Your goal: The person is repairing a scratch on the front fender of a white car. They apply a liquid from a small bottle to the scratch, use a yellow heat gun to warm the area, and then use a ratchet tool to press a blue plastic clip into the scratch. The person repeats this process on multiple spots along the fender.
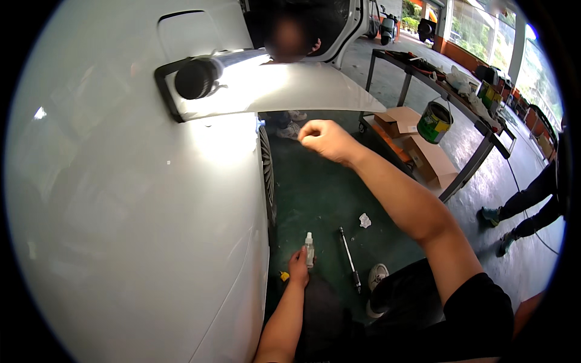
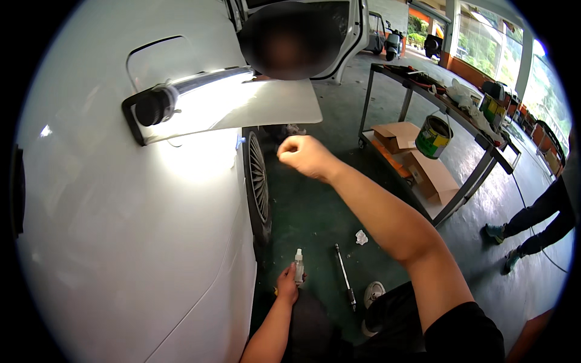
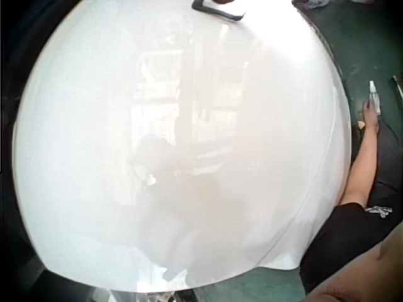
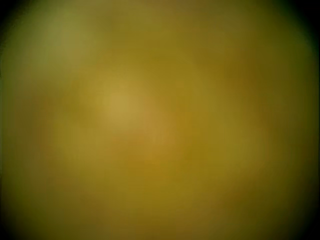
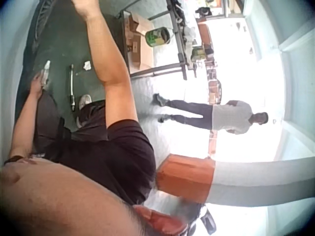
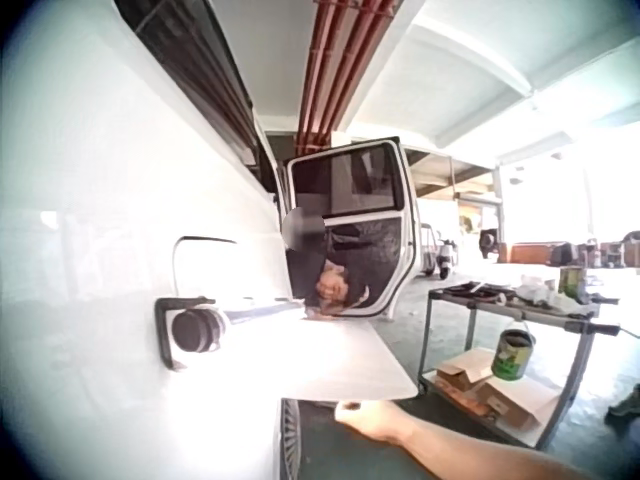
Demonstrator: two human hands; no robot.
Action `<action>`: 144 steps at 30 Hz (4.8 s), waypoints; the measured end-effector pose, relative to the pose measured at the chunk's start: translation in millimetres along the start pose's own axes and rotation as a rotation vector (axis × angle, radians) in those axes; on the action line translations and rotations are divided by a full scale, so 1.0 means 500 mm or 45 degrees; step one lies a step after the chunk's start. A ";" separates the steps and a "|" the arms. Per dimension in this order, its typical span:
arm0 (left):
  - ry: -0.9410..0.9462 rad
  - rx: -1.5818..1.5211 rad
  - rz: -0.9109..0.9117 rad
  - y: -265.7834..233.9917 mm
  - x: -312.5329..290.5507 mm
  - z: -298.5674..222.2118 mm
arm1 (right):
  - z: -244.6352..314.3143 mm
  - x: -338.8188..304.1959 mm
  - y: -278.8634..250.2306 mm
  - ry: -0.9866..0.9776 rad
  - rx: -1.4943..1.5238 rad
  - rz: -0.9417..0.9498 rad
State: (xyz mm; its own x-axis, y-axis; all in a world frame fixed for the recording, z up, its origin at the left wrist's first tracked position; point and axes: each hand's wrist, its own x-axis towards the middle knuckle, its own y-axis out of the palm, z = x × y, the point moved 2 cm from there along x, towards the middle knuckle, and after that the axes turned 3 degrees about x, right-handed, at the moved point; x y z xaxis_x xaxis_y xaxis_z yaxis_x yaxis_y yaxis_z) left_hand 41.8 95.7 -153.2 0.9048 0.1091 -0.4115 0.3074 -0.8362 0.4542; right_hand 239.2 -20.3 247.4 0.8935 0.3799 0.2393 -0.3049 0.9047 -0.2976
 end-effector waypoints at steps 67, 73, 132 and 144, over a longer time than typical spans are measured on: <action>0.078 -0.077 -0.097 -0.063 0.024 0.007 | 0.086 -0.001 0.178 -0.927 -0.676 -0.342; 0.068 -0.052 -0.109 -0.056 0.013 -0.007 | 0.081 -0.002 0.181 -0.801 -0.605 -0.358; 0.032 0.034 -0.163 -0.055 0.021 -0.020 | 0.046 0.057 0.145 -0.098 0.494 0.134; 0.084 0.034 -0.169 -0.069 0.016 -0.020 | 0.028 0.042 0.153 -0.287 0.266 -0.094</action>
State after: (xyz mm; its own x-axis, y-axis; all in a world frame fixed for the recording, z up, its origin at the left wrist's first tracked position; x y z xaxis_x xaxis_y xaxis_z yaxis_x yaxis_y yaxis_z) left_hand 41.1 130.7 -164.3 0.8744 0.2539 -0.4135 0.4185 -0.8258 0.3781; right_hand 229.9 59.5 242.4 0.8272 0.3241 0.4590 -0.3241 0.9425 -0.0812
